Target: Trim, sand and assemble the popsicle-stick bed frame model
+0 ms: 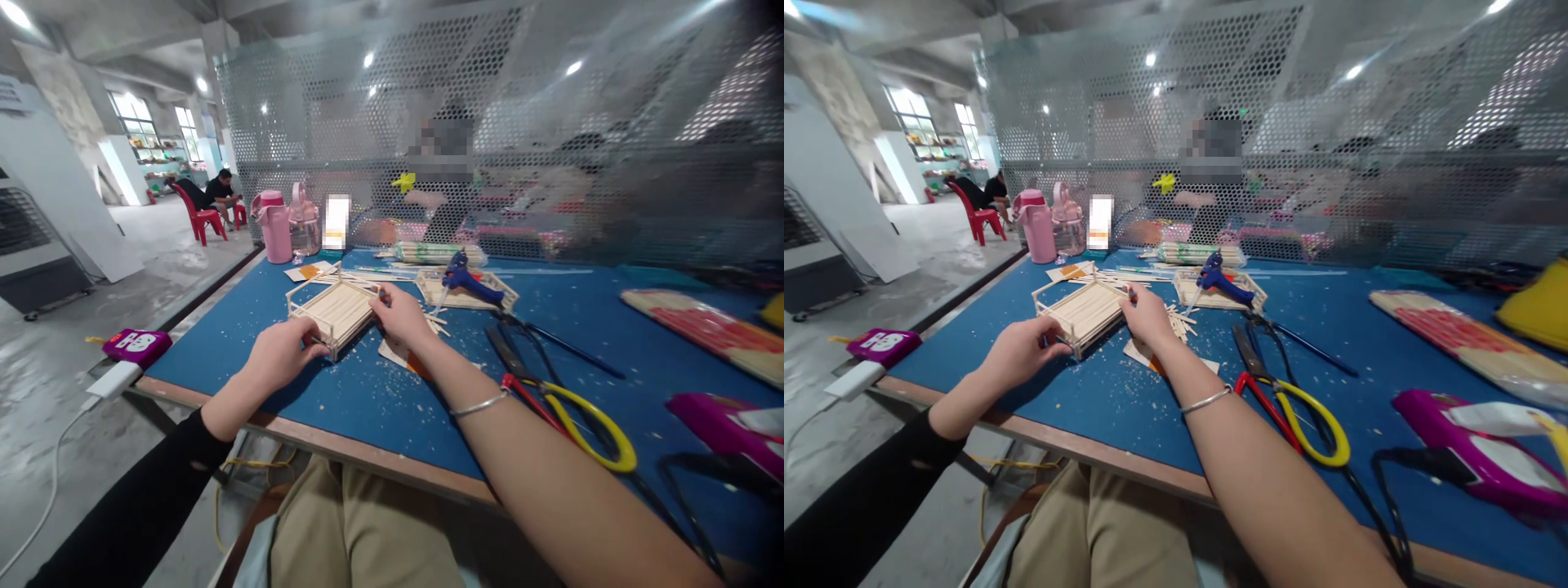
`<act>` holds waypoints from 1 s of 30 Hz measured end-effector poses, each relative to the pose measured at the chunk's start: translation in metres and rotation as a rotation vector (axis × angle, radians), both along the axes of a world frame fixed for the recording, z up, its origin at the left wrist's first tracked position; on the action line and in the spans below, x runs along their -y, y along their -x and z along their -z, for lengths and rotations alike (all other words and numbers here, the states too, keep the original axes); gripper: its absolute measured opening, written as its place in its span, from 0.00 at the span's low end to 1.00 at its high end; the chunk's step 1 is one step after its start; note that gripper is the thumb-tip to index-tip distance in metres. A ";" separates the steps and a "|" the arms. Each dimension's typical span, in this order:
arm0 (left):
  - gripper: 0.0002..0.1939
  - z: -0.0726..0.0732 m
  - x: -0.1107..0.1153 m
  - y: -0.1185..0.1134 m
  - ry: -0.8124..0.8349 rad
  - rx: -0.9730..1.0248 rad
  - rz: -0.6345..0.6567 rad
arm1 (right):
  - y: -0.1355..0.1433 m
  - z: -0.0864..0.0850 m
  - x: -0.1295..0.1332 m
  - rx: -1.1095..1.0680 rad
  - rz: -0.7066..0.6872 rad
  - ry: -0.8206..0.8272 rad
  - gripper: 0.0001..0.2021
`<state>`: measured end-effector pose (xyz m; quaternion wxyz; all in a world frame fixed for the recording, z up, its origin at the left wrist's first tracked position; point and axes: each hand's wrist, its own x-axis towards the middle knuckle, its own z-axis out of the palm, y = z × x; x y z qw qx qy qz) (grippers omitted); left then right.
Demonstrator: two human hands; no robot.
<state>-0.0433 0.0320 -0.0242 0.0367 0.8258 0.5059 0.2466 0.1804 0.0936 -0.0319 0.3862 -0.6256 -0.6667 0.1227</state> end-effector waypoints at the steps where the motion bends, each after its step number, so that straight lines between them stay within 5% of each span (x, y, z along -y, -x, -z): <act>1: 0.11 0.000 -0.002 -0.002 -0.009 -0.021 -0.040 | 0.000 0.001 0.000 -0.006 -0.004 0.004 0.14; 6: 0.20 0.000 -0.007 0.001 0.018 -0.032 -0.224 | 0.002 0.004 -0.003 -0.056 -0.020 0.021 0.14; 10: 0.23 0.009 -0.017 0.010 0.045 0.182 -0.306 | 0.005 0.004 -0.003 -0.117 -0.038 0.027 0.14; 13: 0.36 0.013 -0.029 0.014 0.029 0.426 -0.140 | 0.007 0.003 -0.003 -0.197 -0.051 0.020 0.13; 16: 0.29 0.011 -0.033 0.011 0.213 0.644 0.029 | 0.009 -0.001 -0.002 -0.306 -0.072 0.015 0.18; 18: 0.20 0.008 -0.026 0.005 0.295 0.757 0.001 | 0.011 -0.006 -0.001 -0.371 -0.092 0.016 0.20; 22: 0.22 0.004 0.001 -0.014 0.451 1.113 -0.036 | 0.014 -0.022 0.011 -0.418 -0.121 -0.009 0.15; 27: 0.26 0.009 0.026 -0.038 0.547 1.469 -0.025 | 0.017 -0.039 0.056 -0.351 -0.073 -0.136 0.17; 30: 0.26 0.012 0.033 -0.045 0.525 1.517 -0.050 | 0.019 -0.037 0.085 -0.228 -0.110 -0.259 0.17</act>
